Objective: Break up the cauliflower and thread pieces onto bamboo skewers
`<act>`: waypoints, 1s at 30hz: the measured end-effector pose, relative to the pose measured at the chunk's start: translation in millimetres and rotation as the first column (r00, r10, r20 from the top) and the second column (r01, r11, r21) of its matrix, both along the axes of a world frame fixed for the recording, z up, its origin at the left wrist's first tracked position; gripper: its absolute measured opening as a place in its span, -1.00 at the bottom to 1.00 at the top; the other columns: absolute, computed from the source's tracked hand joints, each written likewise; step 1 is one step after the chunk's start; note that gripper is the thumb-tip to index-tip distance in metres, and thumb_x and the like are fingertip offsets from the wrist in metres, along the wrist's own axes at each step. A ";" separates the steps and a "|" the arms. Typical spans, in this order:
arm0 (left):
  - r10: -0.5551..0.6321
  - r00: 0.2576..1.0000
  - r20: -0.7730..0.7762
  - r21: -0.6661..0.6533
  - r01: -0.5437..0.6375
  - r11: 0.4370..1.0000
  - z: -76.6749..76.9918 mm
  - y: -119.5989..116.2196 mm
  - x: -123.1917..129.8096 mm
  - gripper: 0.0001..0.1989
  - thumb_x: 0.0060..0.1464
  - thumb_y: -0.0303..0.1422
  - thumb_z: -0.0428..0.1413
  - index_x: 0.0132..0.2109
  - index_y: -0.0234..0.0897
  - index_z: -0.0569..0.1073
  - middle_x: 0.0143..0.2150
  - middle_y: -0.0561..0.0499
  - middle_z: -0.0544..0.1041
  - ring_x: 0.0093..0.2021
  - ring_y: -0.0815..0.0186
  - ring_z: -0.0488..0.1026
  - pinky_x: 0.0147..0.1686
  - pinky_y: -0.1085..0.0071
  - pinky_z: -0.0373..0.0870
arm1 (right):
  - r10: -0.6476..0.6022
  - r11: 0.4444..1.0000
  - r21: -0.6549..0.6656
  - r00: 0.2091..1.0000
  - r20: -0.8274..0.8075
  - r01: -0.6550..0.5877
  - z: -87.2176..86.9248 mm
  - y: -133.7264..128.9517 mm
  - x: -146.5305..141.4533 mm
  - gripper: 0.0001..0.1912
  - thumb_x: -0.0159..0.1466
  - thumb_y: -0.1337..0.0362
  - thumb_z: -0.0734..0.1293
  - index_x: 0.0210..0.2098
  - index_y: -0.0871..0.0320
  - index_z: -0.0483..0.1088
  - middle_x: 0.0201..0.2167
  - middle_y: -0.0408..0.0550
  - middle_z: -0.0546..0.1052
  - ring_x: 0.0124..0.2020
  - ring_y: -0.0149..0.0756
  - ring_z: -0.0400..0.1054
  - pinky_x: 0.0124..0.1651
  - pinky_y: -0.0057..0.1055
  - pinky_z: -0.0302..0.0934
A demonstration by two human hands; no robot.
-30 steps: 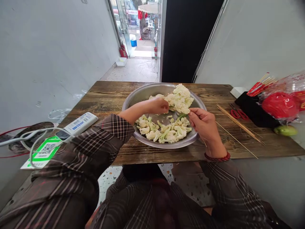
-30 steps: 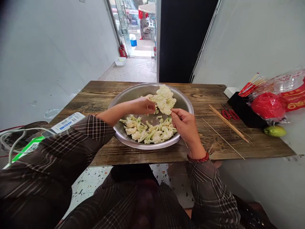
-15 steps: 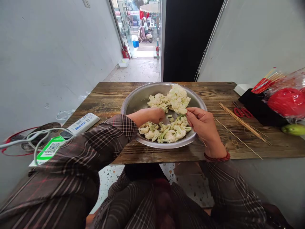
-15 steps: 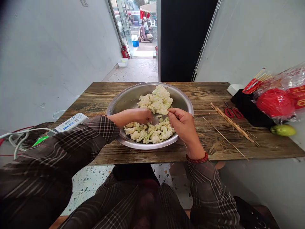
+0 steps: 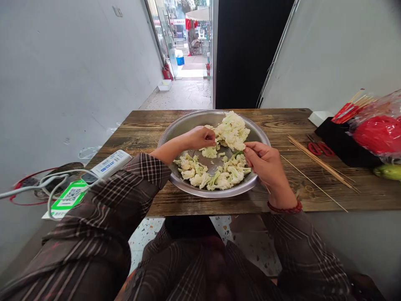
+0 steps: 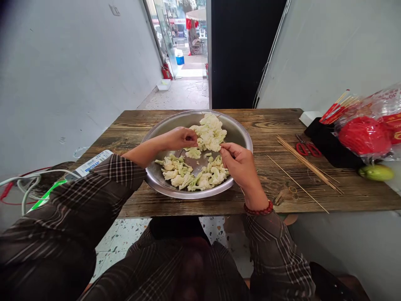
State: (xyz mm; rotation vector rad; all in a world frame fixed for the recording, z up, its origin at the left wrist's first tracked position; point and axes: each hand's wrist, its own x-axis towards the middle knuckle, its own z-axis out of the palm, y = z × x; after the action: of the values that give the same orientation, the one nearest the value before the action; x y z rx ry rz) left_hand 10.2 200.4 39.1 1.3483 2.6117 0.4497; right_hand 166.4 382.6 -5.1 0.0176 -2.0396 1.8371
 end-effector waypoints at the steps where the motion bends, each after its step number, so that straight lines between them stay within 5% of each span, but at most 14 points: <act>1: 0.006 1.000 -0.029 -0.028 -0.007 1.000 -2.2 1.0 1.7 -0.80 -0.01 -0.32 0.07 -0.38 -0.38 0.50 -0.51 0.05 0.42 -0.49 0.45 0.22 -0.42 0.46 0.08 | 0.000 1.000 0.002 1.000 0.002 0.000 0.3 -0.1 0.2 -0.76 0.21 0.18 0.31 -0.26 0.23 0.47 -0.70 -0.28 0.28 -0.69 -0.54 0.08 -0.62 -0.55 -0.04; 5: -0.075 0.996 -0.048 -0.202 0.064 0.977 -9.3 8.2 14.8 -0.87 -0.09 -0.35 0.14 -0.40 -0.33 0.52 -0.44 0.03 0.48 -0.43 0.41 0.28 -0.39 0.46 0.11 | -0.005 1.000 -0.004 1.000 0.012 0.005 1.2 -0.7 1.1 -0.76 0.20 0.17 0.33 -0.26 0.23 0.47 -0.70 -0.28 0.28 -0.69 -0.54 0.08 -0.63 -0.55 -0.06; 10: -0.251 0.946 0.206 -0.304 0.306 0.902 -16.9 18.8 35.0 -0.83 -0.05 -0.28 0.15 -0.40 -0.28 0.55 -0.45 0.05 0.52 -0.47 0.44 0.28 -0.40 0.48 0.11 | -0.009 1.000 0.021 1.000 0.015 0.009 1.4 -0.8 0.9 -0.74 0.20 0.15 0.33 -0.25 0.22 0.47 -0.70 -0.27 0.27 -0.69 -0.53 0.07 -0.64 -0.55 -0.07; 16: -0.232 0.951 0.205 -0.398 0.298 0.868 -32.6 28.8 44.1 -0.76 -0.12 -0.27 0.21 -0.61 -0.32 0.45 -0.68 0.10 0.32 -0.59 0.45 0.12 -0.49 0.43 0.02 | -0.015 0.999 0.043 1.000 0.009 0.015 0.3 -0.1 0.5 -0.74 0.20 0.14 0.33 -0.25 0.22 0.47 -0.69 -0.27 0.27 -0.69 -0.53 0.08 -0.64 -0.55 -0.05; 24: -0.215 0.937 0.275 -0.242 0.284 0.928 -28.3 21.1 35.1 -0.94 -0.13 -0.48 0.12 -0.50 -0.36 0.46 -0.59 0.12 0.35 -0.54 0.48 0.16 -0.47 0.47 0.06 | -0.003 0.999 0.035 1.000 0.019 0.003 -0.4 0.8 0.1 -0.71 0.20 0.13 0.33 -0.21 0.22 0.48 -0.70 -0.27 0.27 -0.68 -0.52 0.08 -0.62 -0.55 -0.03; 30: -0.118 0.825 0.553 0.032 0.121 0.992 -13.8 9.1 22.8 -0.85 0.01 -0.37 0.07 -0.28 -0.35 0.45 -0.52 0.10 0.36 -0.49 0.45 0.27 -0.42 0.48 0.19 | 0.007 0.999 0.031 1.000 0.008 -0.007 -0.5 0.3 -0.7 -0.72 0.21 0.14 0.32 -0.21 0.22 0.48 -0.70 -0.28 0.26 -0.69 -0.53 0.07 -0.63 -0.54 -0.03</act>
State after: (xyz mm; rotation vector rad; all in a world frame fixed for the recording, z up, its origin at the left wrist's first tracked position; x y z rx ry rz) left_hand 33.0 209.6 25.4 1.1498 2.0362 0.6956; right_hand 165.7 382.8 -5.6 0.0263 -2.0759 1.8121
